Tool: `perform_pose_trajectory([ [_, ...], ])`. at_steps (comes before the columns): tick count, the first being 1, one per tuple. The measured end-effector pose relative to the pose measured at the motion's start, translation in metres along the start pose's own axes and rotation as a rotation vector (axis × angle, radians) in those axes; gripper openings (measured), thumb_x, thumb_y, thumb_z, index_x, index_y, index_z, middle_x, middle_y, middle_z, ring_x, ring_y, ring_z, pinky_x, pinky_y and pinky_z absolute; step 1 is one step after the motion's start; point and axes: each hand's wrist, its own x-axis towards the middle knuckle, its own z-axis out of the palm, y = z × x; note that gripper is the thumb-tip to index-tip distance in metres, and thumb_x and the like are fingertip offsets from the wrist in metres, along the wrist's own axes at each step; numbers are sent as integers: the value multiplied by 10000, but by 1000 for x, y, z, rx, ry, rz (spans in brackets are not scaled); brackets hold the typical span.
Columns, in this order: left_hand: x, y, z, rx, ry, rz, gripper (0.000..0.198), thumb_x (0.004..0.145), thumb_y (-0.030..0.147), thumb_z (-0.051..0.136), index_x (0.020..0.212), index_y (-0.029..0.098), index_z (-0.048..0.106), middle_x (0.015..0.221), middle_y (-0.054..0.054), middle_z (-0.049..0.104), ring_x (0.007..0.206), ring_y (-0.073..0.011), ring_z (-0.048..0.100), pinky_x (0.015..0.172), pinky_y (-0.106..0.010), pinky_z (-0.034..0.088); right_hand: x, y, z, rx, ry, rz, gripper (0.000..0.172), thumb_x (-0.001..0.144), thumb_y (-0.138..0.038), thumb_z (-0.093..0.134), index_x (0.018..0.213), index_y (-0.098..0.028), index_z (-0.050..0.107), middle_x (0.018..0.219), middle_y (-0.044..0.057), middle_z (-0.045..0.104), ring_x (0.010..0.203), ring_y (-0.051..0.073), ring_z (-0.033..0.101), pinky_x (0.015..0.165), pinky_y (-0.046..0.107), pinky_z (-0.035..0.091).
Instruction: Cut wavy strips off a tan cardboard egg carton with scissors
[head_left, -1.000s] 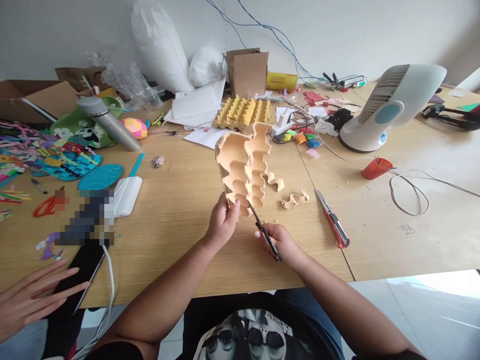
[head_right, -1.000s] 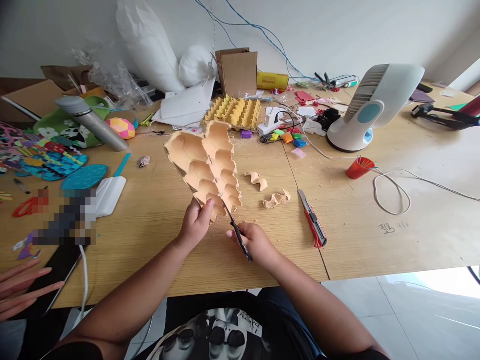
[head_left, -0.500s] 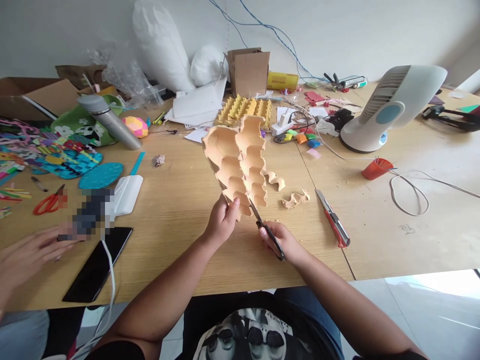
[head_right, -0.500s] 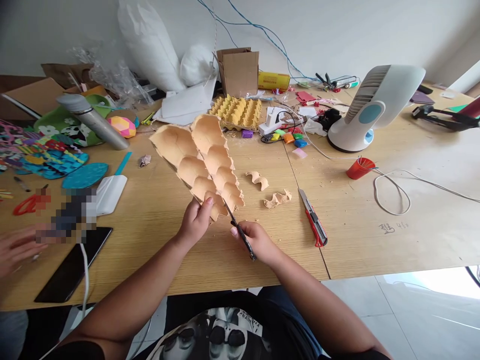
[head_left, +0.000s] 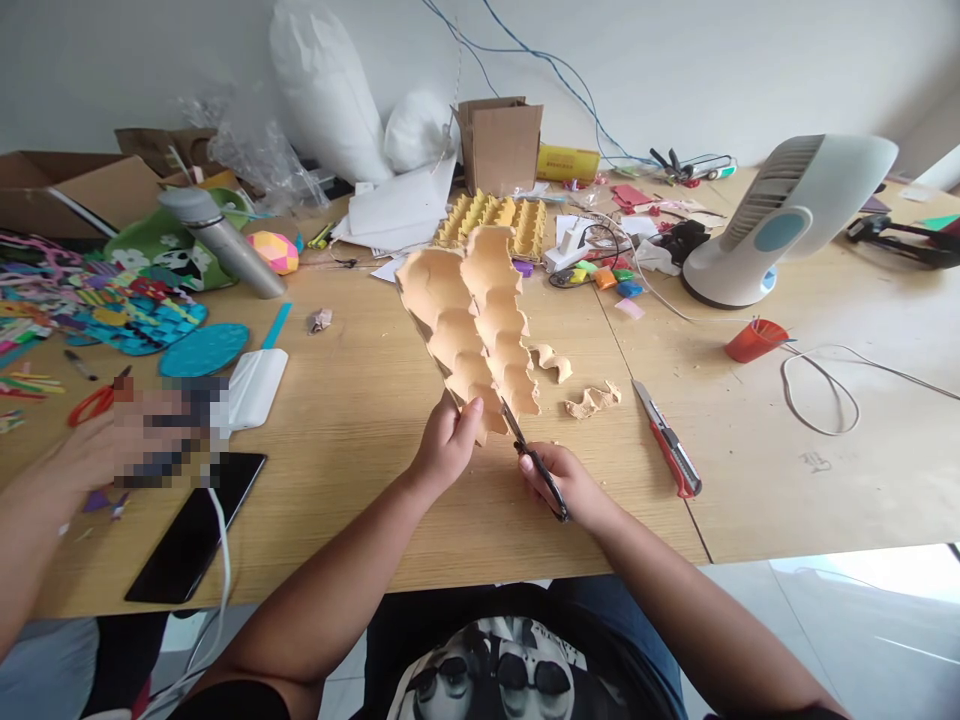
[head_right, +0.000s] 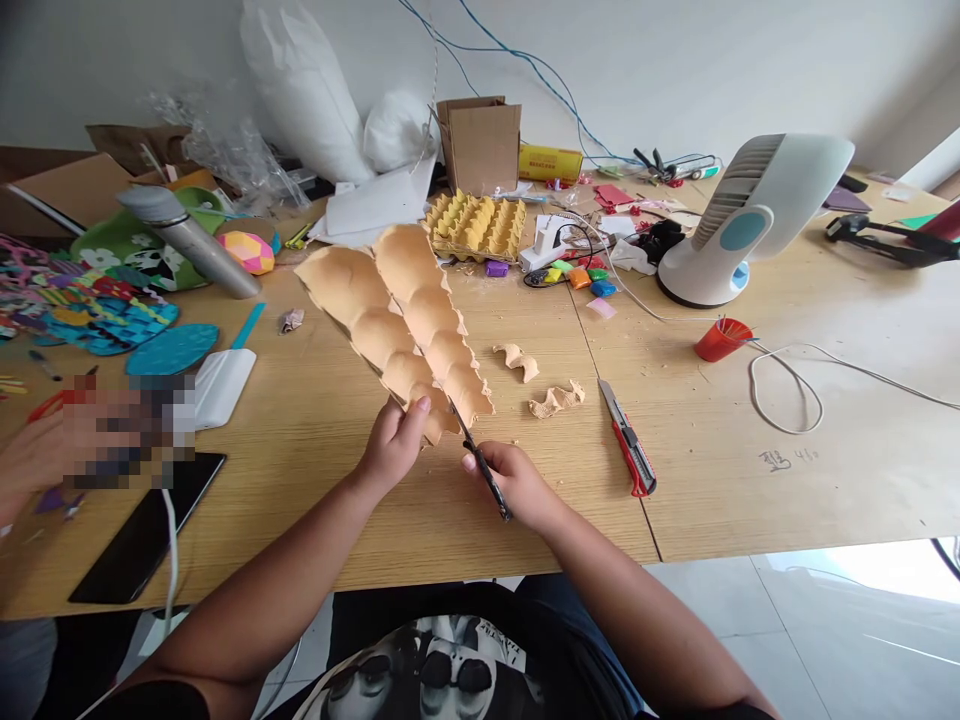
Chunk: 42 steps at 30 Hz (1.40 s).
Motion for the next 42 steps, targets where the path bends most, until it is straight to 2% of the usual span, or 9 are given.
perform_pose_trajectory([
  [2, -1, 1, 0, 61, 2, 53, 235, 994, 399, 493, 1036, 211, 627, 864, -62, 707, 913, -225, 685, 856, -334, 543, 0, 0, -1, -35, 0, 0, 563, 882, -743, 528, 685, -220, 458, 573, -30, 506, 551, 121, 444, 523, 259, 317],
  [6, -1, 2, 1, 91, -9, 111, 243, 997, 374, 491, 1099, 197, 621, 940, -87, 717, 954, -236, 691, 873, -342, 533, 0, 1, -3, -74, 11, 9, 548, 892, -719, 538, 683, -218, 465, 578, -28, 507, 554, 122, 450, 519, 256, 315],
  [14, -1, -1, 2, -6, 2, 9, 256, 988, 417, 522, 1080, 205, 633, 788, -46, 697, 868, -228, 695, 837, -330, 539, -1, 4, 0, 36, 10, 37, 504, 878, -653, 615, 685, -217, 452, 553, -55, 466, 506, 106, 439, 496, 250, 303],
  [17, -1, 0, 2, 12, 7, 33, 250, 986, 408, 526, 1067, 200, 639, 868, -64, 720, 922, -228, 698, 876, -325, 535, 0, 4, 0, 30, 8, 43, 499, 874, -640, 627, 680, -215, 453, 549, -56, 465, 504, 102, 435, 500, 248, 305],
  [21, 0, 4, 1, 103, -15, 140, 257, 1004, 353, 483, 1131, 182, 627, 1072, -107, 723, 1064, -235, 676, 968, -343, 509, 0, 3, -2, -28, 3, 48, 502, 854, -622, 657, 658, -214, 439, 547, -54, 464, 510, 97, 415, 503, 245, 297],
  [25, 0, 4, -1, 162, -35, 196, 257, 1007, 324, 472, 1151, 173, 622, 1071, -117, 721, 1047, -232, 679, 962, -346, 511, 0, 2, -2, -72, 19, 53, 508, 843, -618, 661, 639, -219, 422, 529, -57, 445, 505, 97, 387, 496, 248, 263],
  [38, 1, 4, 0, 85, -47, 140, 253, 1018, 339, 463, 1109, 177, 634, 1153, -126, 713, 1111, -233, 665, 999, -346, 492, 0, 3, -4, -92, 8, 19, 465, 883, -566, 643, 665, -220, 424, 556, -57, 446, 526, 106, 420, 517, 249, 291],
  [42, 0, 2, 1, 75, -52, 109, 263, 1025, 363, 456, 1074, 176, 635, 1054, -113, 727, 1026, -223, 682, 956, -335, 507, 0, 3, -4, -60, 11, 38, 482, 867, -602, 650, 670, -221, 431, 552, -59, 444, 513, 104, 426, 502, 246, 298],
])
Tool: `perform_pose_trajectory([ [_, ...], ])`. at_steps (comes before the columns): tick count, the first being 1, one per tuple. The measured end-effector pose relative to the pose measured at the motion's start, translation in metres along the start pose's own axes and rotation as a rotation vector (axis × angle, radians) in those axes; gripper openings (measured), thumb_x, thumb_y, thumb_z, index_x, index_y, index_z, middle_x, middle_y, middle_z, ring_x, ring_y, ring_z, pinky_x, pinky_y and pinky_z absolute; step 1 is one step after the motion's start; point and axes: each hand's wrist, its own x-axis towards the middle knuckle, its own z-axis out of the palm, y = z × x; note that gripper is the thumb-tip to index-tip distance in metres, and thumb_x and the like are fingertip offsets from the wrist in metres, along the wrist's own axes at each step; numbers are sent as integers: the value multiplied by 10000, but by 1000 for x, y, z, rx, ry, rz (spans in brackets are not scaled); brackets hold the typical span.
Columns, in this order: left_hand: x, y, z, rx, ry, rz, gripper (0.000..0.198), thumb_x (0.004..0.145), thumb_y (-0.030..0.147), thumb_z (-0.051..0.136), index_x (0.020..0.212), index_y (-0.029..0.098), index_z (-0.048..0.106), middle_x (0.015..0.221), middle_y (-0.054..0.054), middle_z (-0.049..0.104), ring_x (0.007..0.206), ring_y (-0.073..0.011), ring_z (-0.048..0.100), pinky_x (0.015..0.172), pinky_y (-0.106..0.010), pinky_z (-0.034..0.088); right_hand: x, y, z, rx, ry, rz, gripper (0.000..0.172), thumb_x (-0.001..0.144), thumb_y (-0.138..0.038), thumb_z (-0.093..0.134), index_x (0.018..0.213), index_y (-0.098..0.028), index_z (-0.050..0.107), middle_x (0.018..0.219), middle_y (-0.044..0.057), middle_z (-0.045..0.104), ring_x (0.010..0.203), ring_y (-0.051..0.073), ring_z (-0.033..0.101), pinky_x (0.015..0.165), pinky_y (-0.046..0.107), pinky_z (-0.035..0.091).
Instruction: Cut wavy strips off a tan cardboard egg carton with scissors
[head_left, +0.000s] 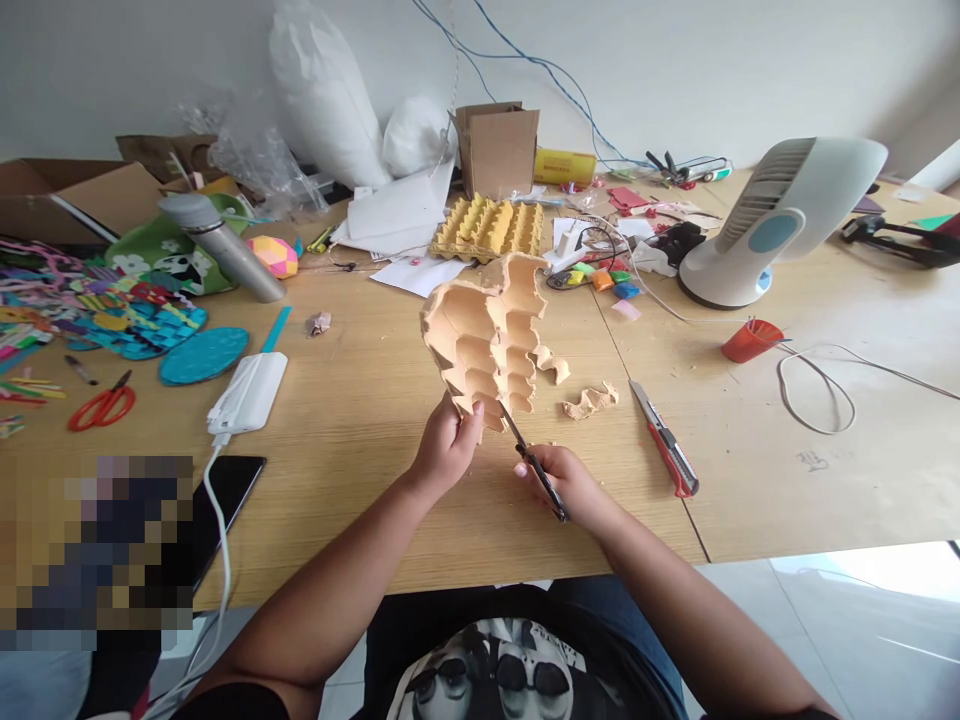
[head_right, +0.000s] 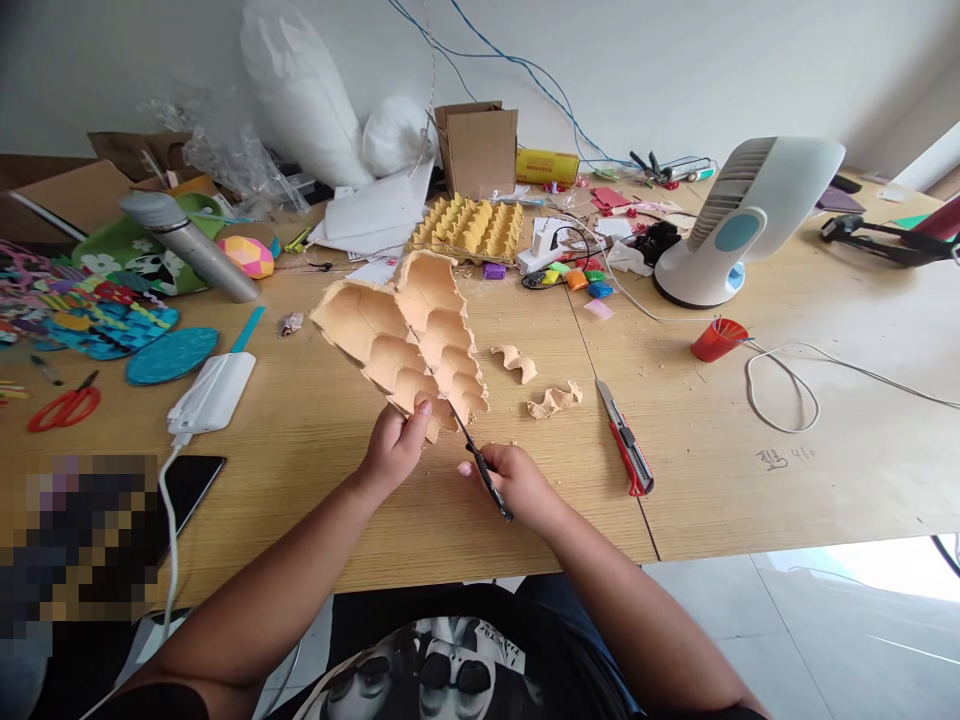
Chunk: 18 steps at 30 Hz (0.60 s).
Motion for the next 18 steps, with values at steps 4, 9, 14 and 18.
perform_pose_trajectory([
  [4, -1, -3, 0, 24, 59, 11, 309, 1028, 394, 449, 1162, 175, 621, 1068, -117, 722, 1057, -233, 678, 968, -347, 513, -3, -7, -2, 48, -70, -32, 525, 850, -689, 624, 689, -219, 453, 572, -51, 462, 511, 106, 440, 493, 247, 325],
  [9, 4, -9, -6, 17, 248, -5, 389, 1016, 457, 462, 1186, 145, 623, 1156, -155, 703, 1171, -258, 647, 1040, -363, 487, -10, -17, -4, 83, -178, -128, 559, 869, -741, 555, 722, -205, 501, 644, -24, 492, 579, 127, 495, 544, 263, 378],
  [14, 11, -5, -10, -405, 162, -305, 488, 991, 530, 466, 1338, 207, 583, 1291, -102, 678, 1301, -256, 585, 1111, -382, 456, -7, -16, -10, 106, 223, -284, 534, 830, -732, 618, 740, -211, 549, 656, -12, 518, 609, 139, 468, 573, 279, 376],
  [18, 5, 7, -4, -762, -287, -500, 508, 982, 524, 474, 1336, 191, 624, 1262, -104, 704, 1252, -281, 625, 1103, -436, 471, -2, -7, -21, 126, 481, -238, 446, 843, -657, 661, 832, -214, 611, 732, 14, 594, 657, 158, 508, 608, 290, 416],
])
